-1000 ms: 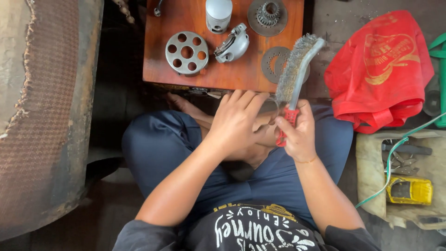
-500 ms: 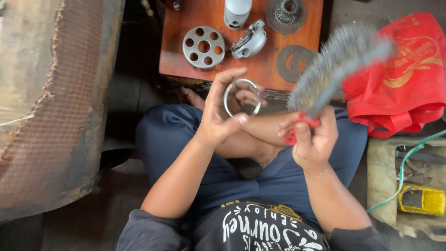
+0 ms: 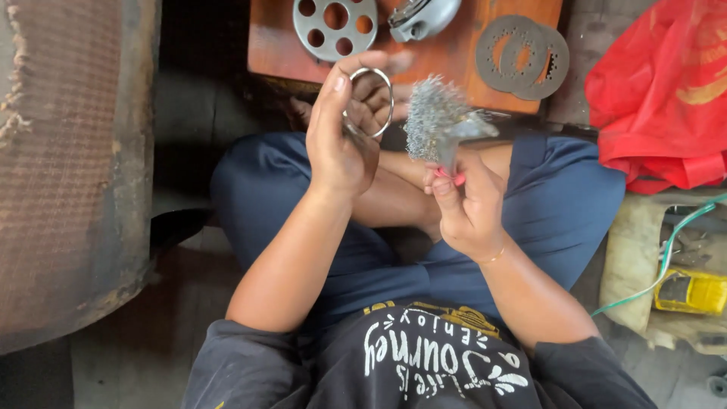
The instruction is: Cleaning a metal ring using a wire brush to remove rust or debris on a workshop floor.
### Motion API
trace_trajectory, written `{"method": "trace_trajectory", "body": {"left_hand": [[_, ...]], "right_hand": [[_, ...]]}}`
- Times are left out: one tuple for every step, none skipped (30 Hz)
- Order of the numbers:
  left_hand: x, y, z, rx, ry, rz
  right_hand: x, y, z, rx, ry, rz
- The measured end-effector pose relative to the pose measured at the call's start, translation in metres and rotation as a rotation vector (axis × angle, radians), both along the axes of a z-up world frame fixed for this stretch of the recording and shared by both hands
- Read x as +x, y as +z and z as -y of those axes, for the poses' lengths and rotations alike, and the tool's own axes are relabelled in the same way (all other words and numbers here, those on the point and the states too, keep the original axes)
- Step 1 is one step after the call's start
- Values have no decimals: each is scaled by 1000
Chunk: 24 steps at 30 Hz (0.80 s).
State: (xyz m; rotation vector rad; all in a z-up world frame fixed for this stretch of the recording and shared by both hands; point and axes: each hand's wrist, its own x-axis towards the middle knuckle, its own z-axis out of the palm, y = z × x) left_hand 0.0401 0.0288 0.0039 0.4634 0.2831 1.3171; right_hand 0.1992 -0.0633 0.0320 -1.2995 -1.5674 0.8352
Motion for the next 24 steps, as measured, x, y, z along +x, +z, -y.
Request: {"method": "trace_trajectory", "body": {"left_hand": [[2,-1,0,4,-4,-4],[4,-1,0,12,-25,58],[3,-1,2,21,-37,118],[6,1,2,24,-31,111],[8,2,2,-4,-29,109],[10,3,3,-32,-27,107],[11,6,4,-29,-24,106],[12,9,6,1,-29,41],[13,12,8,30,-38,-22],[13,14,9,31,-38,-21],[12,16,9,80,-37,11],[10,19,9,129,-36,42],[7,18,7,141,-33,42],[4,17,5,149,-47,63],[3,15,6,150,-57,86],[3,16,3,154,-52,86],[4,15,5,183,-63,87],[5,16,6,212,-74,89],[8,16,9,216,-81,89],[10,17,12,183,-70,82],[12,18,14,153,-54,75],[16,12,11,161,-57,73],[19,5,10,192,67,61],[20,-2,8,225,192,50]], "right_hand": [[2,2,1,4,-4,-4],[2,5,2,-14,-19,-1],[2,7,3,-32,-24,-2],[3,9,5,-29,-18,-8],[4,10,7,9,-37,51],[6,12,9,48,-56,109],[4,13,11,50,-52,108],[2,15,13,94,-73,195],[1,17,15,137,-96,284],[6,10,18,138,-95,285],[10,3,19,78,-41,373],[13,-4,20,17,13,462],[18,-8,25,29,13,462],[23,-13,30,-11,-15,455],[30,-17,37,-58,-39,450],[30,-11,34,-54,-35,451],[29,-4,37,-20,-82,386],[29,4,40,14,-130,321],[28,4,38,17,-138,320],[26,5,37,63,-120,368],[24,5,34,113,-99,414],[27,-8,29,120,-104,413],[29,-21,24,137,-53,425],[29,-34,19,155,-2,438]]}}
